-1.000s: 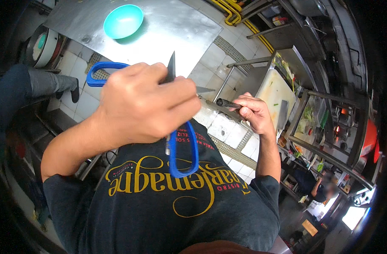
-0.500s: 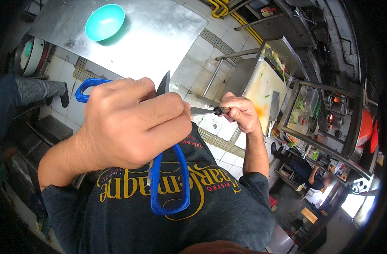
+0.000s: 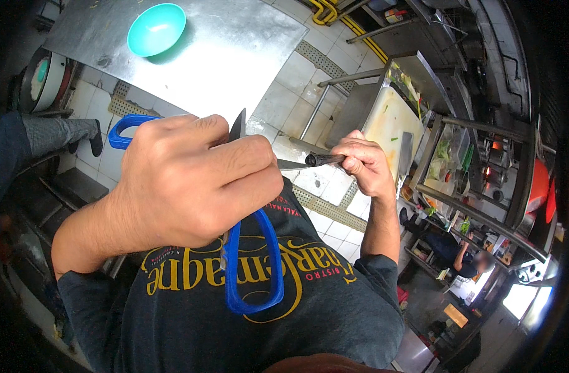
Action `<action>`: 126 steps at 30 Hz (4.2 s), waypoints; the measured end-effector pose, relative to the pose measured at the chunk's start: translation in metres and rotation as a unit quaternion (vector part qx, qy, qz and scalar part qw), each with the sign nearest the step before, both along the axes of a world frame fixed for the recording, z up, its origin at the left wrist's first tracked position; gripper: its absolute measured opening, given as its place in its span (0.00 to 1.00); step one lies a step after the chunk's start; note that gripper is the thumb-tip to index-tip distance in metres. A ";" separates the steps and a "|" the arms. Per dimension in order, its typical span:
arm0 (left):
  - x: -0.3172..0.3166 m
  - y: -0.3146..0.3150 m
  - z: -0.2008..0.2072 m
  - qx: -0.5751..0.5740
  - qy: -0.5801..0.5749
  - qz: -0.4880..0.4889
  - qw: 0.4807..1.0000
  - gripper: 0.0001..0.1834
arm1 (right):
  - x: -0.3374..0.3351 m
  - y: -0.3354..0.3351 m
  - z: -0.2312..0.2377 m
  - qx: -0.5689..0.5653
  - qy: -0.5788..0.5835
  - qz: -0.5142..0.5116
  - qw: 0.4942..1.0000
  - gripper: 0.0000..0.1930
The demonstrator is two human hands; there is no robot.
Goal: The person uses scissors to cut the tip of a black lighter, then repeatedly inserts and removes the lighter's nozzle to adjust or clear it. The person works at a stainless steel counter in a commercial kitchen, handling the lighter and scissors throughout.
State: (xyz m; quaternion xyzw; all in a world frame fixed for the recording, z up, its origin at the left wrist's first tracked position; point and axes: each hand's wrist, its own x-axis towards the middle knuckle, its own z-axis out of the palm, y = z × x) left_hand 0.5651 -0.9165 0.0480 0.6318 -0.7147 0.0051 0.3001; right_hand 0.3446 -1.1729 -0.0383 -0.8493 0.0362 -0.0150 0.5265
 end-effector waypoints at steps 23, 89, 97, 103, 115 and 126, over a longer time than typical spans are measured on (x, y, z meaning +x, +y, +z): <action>-0.003 -0.006 0.010 -0.009 0.036 0.003 0.999 0.10 | -0.002 0.003 -0.001 -0.038 -0.062 -0.035 0.997 0.21; 0.009 -0.029 0.003 0.055 0.224 -0.013 0.973 0.05 | -0.017 -0.005 -0.005 0.003 -0.060 -0.107 0.992 0.13; 0.002 -0.036 0.005 0.036 0.211 -0.026 0.976 0.06 | -0.017 -0.002 -0.002 0.047 -0.062 -0.077 0.994 0.13; 0.001 -0.041 0.005 0.039 0.151 -0.029 0.987 0.07 | -0.021 -0.004 0.004 0.049 -0.005 -0.058 0.997 0.13; -0.013 -0.060 -0.011 0.017 0.153 -0.028 0.988 0.07 | -0.045 -0.013 0.016 0.073 0.044 -0.080 0.993 0.14; -0.102 -0.161 -0.026 0.169 0.303 0.032 0.937 0.10 | -0.135 -0.077 -0.004 -0.296 -0.176 -0.198 0.918 0.10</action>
